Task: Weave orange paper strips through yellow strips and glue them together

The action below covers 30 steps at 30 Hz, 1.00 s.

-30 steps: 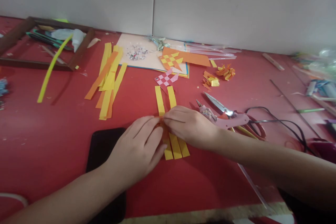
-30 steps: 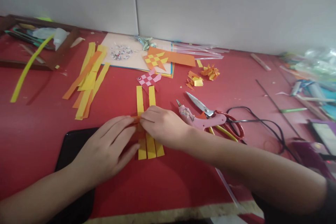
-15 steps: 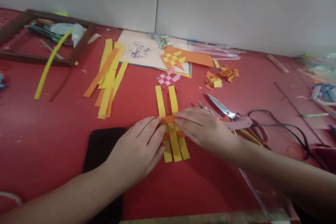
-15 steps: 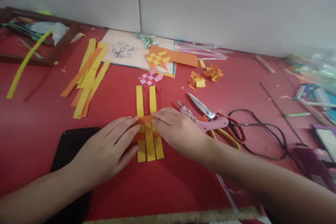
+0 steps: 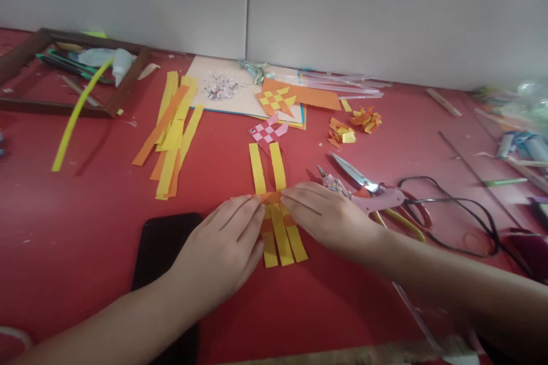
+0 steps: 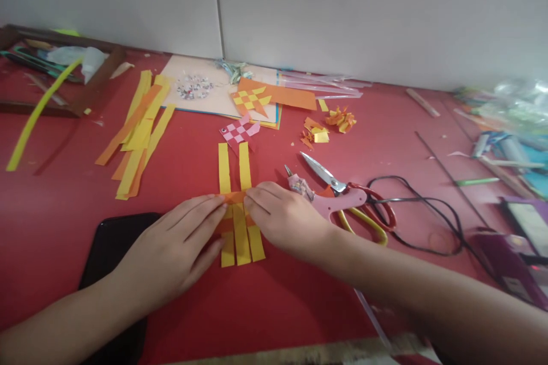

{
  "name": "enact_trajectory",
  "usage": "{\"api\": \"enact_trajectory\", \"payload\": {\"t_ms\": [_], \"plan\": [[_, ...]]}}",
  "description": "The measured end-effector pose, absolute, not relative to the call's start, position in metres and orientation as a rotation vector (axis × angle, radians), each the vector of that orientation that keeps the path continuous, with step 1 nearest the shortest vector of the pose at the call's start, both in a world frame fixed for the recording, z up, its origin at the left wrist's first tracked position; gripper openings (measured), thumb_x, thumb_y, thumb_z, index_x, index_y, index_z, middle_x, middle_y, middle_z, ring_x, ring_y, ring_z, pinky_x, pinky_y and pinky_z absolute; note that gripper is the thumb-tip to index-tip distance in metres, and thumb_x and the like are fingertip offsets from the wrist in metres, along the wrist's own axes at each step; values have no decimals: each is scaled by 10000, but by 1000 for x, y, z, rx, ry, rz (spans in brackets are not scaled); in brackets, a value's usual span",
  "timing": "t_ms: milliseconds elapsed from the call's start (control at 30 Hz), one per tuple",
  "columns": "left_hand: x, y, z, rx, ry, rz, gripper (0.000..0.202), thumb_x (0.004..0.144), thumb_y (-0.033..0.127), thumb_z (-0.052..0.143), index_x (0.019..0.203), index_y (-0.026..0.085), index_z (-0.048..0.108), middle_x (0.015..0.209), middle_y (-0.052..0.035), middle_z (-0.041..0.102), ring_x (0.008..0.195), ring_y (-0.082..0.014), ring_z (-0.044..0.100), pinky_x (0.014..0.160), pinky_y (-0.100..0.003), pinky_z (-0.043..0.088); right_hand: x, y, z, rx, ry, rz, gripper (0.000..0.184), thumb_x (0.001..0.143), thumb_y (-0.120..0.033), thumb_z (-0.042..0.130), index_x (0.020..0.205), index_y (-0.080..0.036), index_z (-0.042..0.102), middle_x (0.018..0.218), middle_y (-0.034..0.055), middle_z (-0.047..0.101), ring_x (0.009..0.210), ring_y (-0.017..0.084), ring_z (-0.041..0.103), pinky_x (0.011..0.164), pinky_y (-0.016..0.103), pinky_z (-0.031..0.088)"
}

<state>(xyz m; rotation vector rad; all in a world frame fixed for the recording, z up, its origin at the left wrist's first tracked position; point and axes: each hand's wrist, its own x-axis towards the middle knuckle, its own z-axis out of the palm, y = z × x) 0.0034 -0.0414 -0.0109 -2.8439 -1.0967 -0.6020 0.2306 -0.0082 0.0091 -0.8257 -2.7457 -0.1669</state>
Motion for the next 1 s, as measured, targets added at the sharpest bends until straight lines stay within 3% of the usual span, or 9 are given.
{"api": "enact_trajectory", "payload": {"t_ms": [900, 1000], "plan": [[3, -43, -12, -2875, -1065, -462, 388, 944, 220, 443, 1228, 6, 598, 1220, -169, 640, 1128, -305, 588, 983, -448, 496, 232, -6, 6, -857, -2794, -20, 253, 930, -61, 424, 984, -86, 670, 993, 124, 692, 959, 212, 630, 821, 346, 574], [2, -43, -10, -2870, -1094, -544, 402, 942, 290, 450, 1206, 43, 626, 1223, -154, 648, 1097, -294, 609, 964, -450, 503, 231, -6, 7, -864, -2826, 2, 250, 914, -54, 431, 952, -93, 675, 967, 115, 693, 956, 216, 630, 833, 354, 567]]}}
